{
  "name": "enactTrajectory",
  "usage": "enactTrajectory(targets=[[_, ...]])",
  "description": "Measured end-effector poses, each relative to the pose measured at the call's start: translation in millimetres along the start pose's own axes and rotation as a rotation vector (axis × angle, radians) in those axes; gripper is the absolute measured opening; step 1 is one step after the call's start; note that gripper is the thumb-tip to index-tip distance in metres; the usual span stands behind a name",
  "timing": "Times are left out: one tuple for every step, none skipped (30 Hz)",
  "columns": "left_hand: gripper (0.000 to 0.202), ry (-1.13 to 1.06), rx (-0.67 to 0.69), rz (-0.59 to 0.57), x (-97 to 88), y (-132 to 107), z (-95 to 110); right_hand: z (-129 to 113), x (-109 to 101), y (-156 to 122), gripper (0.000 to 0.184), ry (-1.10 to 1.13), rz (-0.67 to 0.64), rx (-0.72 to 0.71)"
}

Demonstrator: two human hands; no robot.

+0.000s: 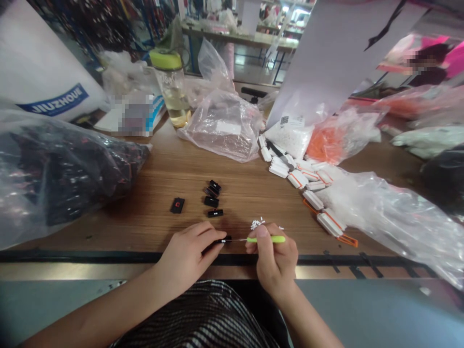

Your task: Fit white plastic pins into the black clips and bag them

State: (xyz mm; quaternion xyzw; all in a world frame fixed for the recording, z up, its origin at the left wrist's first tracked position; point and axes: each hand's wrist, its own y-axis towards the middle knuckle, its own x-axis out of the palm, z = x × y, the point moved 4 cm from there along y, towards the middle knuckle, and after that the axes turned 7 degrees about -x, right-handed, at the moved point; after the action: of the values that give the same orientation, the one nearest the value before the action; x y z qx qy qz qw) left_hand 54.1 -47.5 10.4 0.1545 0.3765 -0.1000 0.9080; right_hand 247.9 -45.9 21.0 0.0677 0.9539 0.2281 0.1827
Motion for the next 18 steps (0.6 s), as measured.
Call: enactTrajectory(targets=[[0.016, -0.005, -0.002, 0.002, 0.0, 0, 0, 1, 0, 0, 0.032, -0.018, -0.011, 0.006], [0.016, -0.008, -0.004, 0.002, 0.1, 0, 0, 1, 1, -1, 0.032, -0.039, -0.017, 0.013], [0.016, -0.008, -0.007, 0.0, 0.5, 0, 0, 2, 1, -1, 0.032, -0.055, -0.019, 0.018], [0.016, -0.008, -0.011, -0.001, 0.7, 0, 0, 3, 0, -1, 0.032, -0.064, -0.018, 0.021], [0.016, -0.007, -0.013, -0.002, 1.0, 0, -1, 3, 0, -1, 0.032, -0.065, -0.016, 0.022], [0.016, -0.006, -0.015, -0.003, 1.1, 0, -1, 4, 0, -1, 0.033, -0.062, -0.014, 0.023], [0.016, -0.007, -0.015, -0.002, 1.1, 0, -1, 4, 0, -2, 0.033, -0.056, -0.014, 0.021], [0.016, -0.009, -0.014, -0.002, 1.0, 0, -1, 4, 0, -2, 0.032, -0.05, -0.014, 0.017], [0.016, -0.011, -0.011, -0.001, 0.9, 0, 0, 4, 0, -2, 0.032, -0.046, -0.016, 0.012], [0.016, -0.013, -0.011, -0.002, 0.8, 0, 0, 4, 0, -2, 0.032, -0.044, -0.016, 0.006], [0.016, -0.015, -0.011, -0.003, 0.7, 0, 0, 3, 0, -1, 0.032, -0.047, -0.018, -0.001], [0.016, -0.016, -0.014, -0.003, 0.5, 0, 0, 3, 0, -1, 0.032, -0.054, -0.022, -0.01], [0.016, -0.018, -0.015, -0.005, 0.3, 0, 0, 2, 0, -1, 0.032, -0.067, -0.032, -0.019], [0.016, -0.018, -0.018, -0.006, 0.2, 1, 0, 1, 0, -1, 0.032, -0.083, -0.044, -0.029], [0.016, -0.018, -0.019, -0.006, 0.0, 1, 0, -1, 0, 0, 0.032, -0.102, -0.058, -0.041], [0.016, -0.019, -0.02, -0.005, -0.1, 1, 0, -2, 0, 0, 0.031, -0.12, -0.069, -0.055], [0.016, -0.02, -0.019, -0.005, -0.1, 1, -1, -5, 0, 1, 0.031, -0.136, -0.085, -0.071], [0.016, -0.021, -0.018, -0.004, 0.0, 0, -1, -8, 0, 1, 0.03, -0.153, -0.102, -0.092]])
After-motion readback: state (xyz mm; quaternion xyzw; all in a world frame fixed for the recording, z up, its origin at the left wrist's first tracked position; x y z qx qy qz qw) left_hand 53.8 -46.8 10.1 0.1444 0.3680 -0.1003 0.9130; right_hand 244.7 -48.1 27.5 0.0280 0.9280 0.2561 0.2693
